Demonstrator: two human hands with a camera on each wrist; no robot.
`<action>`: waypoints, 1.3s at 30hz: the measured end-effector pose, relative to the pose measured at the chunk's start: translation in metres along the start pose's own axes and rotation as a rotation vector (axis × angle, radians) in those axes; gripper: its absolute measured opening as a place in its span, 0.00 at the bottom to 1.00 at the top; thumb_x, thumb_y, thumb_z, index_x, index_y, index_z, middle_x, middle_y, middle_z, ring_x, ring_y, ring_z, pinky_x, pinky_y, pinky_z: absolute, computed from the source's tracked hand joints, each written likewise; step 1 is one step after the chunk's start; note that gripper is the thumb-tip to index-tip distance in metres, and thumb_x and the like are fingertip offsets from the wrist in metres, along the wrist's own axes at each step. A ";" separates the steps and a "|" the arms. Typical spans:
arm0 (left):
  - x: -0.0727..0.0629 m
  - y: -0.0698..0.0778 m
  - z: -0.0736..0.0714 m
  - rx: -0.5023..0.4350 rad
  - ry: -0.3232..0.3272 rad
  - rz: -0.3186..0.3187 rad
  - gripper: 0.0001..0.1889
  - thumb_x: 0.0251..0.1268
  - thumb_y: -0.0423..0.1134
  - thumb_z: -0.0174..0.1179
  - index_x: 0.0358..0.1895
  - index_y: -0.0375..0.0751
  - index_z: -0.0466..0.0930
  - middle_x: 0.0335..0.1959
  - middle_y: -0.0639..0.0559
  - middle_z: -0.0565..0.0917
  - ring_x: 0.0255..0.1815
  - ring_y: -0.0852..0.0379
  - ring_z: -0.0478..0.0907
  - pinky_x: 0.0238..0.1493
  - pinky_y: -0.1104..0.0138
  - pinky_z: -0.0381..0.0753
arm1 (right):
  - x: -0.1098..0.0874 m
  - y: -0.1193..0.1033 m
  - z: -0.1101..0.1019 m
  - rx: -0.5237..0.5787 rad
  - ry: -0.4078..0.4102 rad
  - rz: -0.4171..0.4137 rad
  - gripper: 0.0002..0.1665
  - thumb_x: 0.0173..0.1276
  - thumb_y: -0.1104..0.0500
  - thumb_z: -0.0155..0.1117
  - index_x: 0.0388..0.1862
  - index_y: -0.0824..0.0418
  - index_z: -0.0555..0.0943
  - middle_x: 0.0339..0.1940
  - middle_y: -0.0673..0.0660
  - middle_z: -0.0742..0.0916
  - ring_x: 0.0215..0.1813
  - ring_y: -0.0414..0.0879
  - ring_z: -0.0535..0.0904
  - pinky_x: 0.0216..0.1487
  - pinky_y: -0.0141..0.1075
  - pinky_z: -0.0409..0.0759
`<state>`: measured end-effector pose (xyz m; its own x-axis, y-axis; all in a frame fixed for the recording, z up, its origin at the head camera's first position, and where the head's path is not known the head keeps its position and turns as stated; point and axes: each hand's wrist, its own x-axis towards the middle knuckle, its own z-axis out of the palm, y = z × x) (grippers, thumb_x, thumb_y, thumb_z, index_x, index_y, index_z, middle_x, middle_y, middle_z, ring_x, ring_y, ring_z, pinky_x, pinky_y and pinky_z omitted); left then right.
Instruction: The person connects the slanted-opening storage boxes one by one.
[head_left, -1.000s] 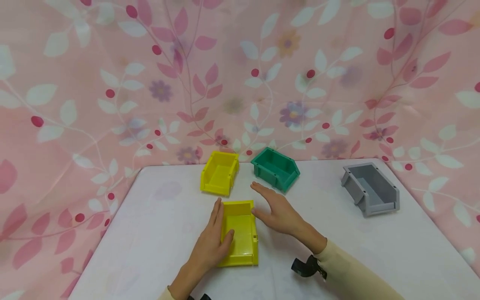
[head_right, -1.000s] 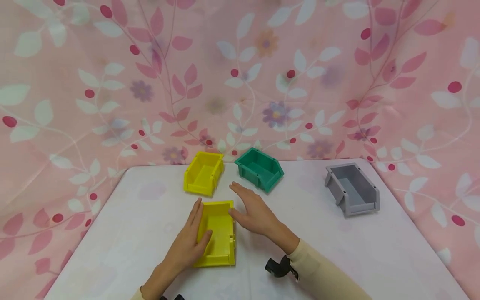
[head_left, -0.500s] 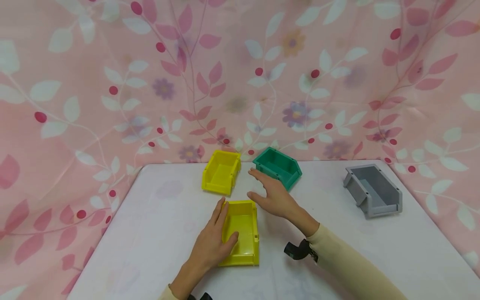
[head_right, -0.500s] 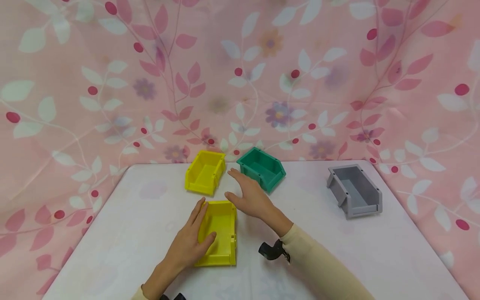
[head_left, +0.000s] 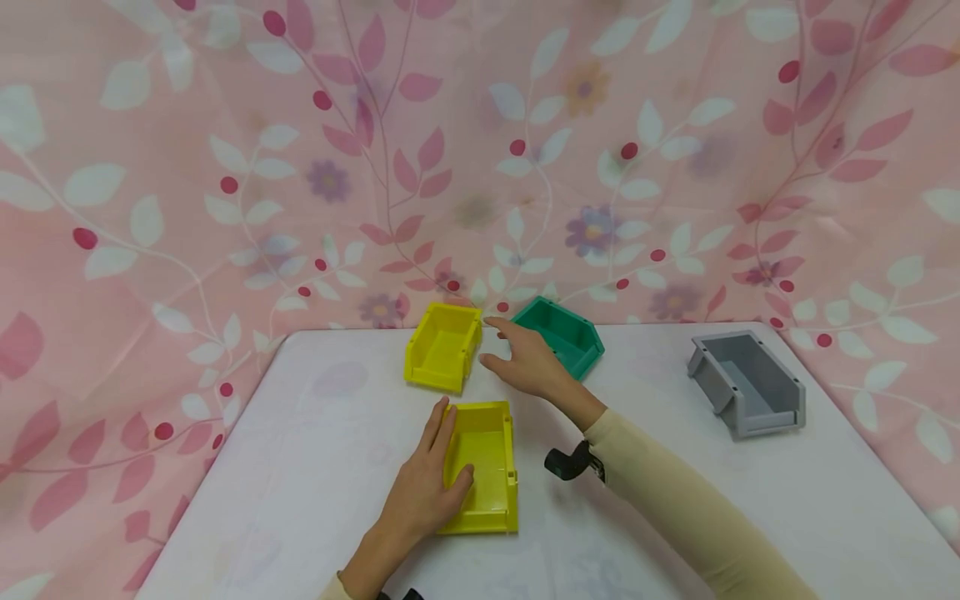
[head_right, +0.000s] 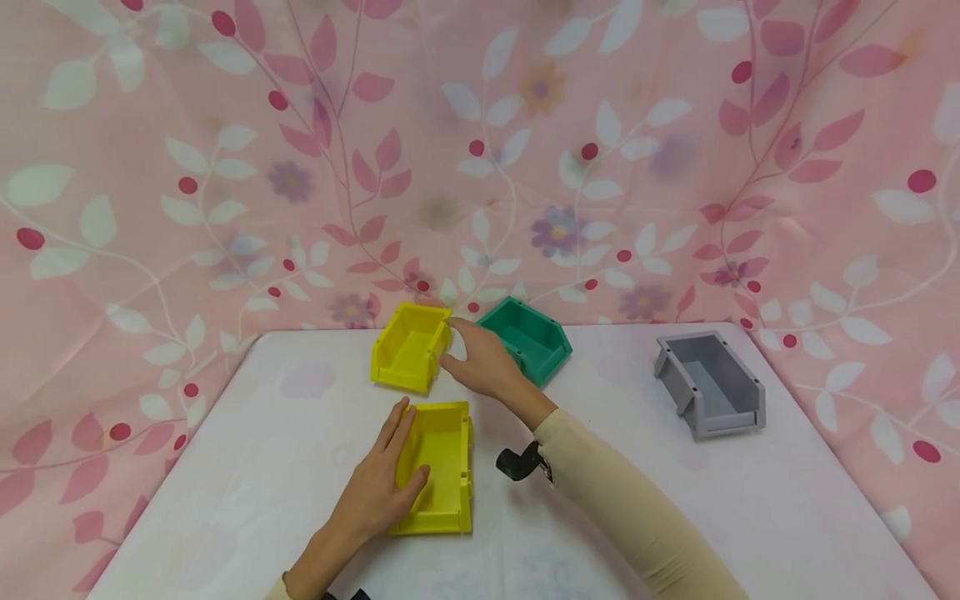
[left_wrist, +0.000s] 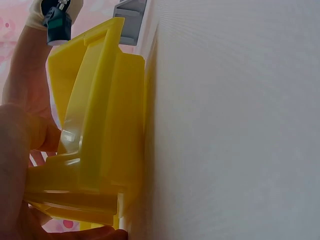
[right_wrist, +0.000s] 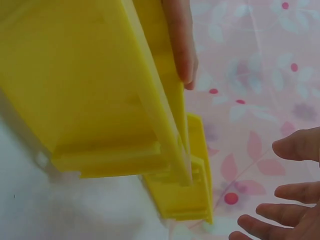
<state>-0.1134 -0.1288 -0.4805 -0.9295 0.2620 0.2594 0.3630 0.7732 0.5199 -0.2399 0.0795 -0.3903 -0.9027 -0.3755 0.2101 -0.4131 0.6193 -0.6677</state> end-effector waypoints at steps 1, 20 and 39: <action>0.000 0.000 0.000 0.000 -0.003 -0.002 0.43 0.71 0.45 0.62 0.84 0.39 0.54 0.86 0.49 0.47 0.47 0.49 0.81 0.49 0.54 0.87 | 0.004 0.000 0.002 -0.003 -0.006 0.003 0.37 0.75 0.54 0.67 0.78 0.64 0.69 0.72 0.63 0.78 0.68 0.60 0.77 0.63 0.55 0.79; -0.001 -0.001 0.002 0.014 0.011 0.009 0.43 0.70 0.44 0.62 0.84 0.39 0.54 0.86 0.49 0.48 0.43 0.52 0.81 0.48 0.56 0.87 | 0.053 0.014 0.023 -0.115 -0.082 0.093 0.36 0.76 0.56 0.66 0.79 0.62 0.68 0.70 0.63 0.80 0.62 0.58 0.81 0.61 0.49 0.81; -0.001 -0.001 0.002 0.012 -0.013 -0.018 0.42 0.71 0.44 0.63 0.84 0.40 0.54 0.86 0.56 0.43 0.47 0.51 0.81 0.51 0.54 0.86 | 0.082 0.019 0.041 -0.116 -0.101 0.264 0.34 0.78 0.52 0.64 0.74 0.66 0.68 0.63 0.63 0.82 0.55 0.55 0.80 0.65 0.49 0.78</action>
<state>-0.1131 -0.1291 -0.4828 -0.9367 0.2557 0.2394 0.3457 0.7848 0.5144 -0.3171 0.0322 -0.4145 -0.9666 -0.2540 -0.0357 -0.1819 0.7771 -0.6025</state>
